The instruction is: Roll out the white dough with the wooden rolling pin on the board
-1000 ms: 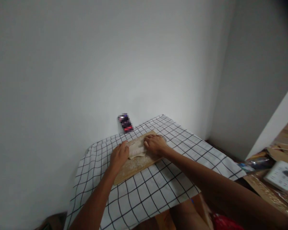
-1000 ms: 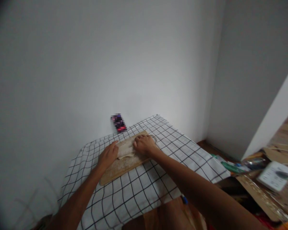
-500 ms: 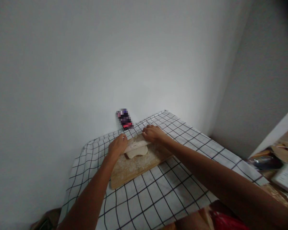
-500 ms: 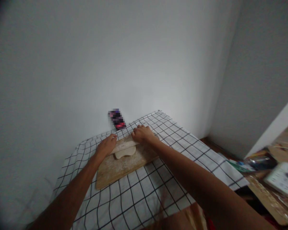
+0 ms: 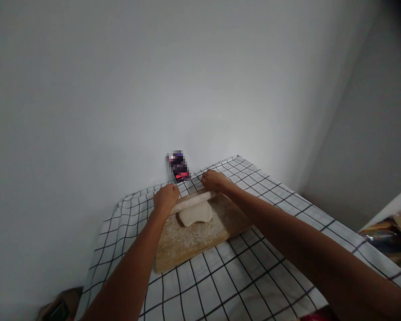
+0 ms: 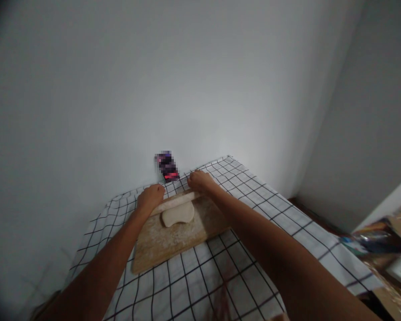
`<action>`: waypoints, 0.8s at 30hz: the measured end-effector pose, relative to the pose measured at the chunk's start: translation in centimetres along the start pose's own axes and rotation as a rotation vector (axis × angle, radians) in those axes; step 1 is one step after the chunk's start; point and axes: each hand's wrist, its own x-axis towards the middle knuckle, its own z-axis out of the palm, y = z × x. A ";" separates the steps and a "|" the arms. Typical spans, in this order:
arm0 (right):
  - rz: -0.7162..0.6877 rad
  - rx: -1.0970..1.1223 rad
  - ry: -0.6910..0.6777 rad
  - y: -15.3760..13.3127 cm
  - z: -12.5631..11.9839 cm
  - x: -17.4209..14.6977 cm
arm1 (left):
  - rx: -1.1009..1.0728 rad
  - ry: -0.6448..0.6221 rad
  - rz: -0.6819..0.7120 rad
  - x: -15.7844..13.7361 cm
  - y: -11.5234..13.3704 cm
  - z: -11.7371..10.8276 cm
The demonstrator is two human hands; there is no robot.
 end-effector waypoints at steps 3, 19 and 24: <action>-0.009 -0.002 -0.007 0.1 0.1 -0.2 | 0.007 0.016 0.005 -0.2 0.0 0.1; 0.018 -0.019 0.002 -1.1 -0.7 -6.9 | 0.002 0.151 0.220 -4.7 0.0 1.3; 0.002 -0.022 0.084 -1.9 -0.5 -10.2 | -0.010 0.207 0.238 -7.6 0.0 1.9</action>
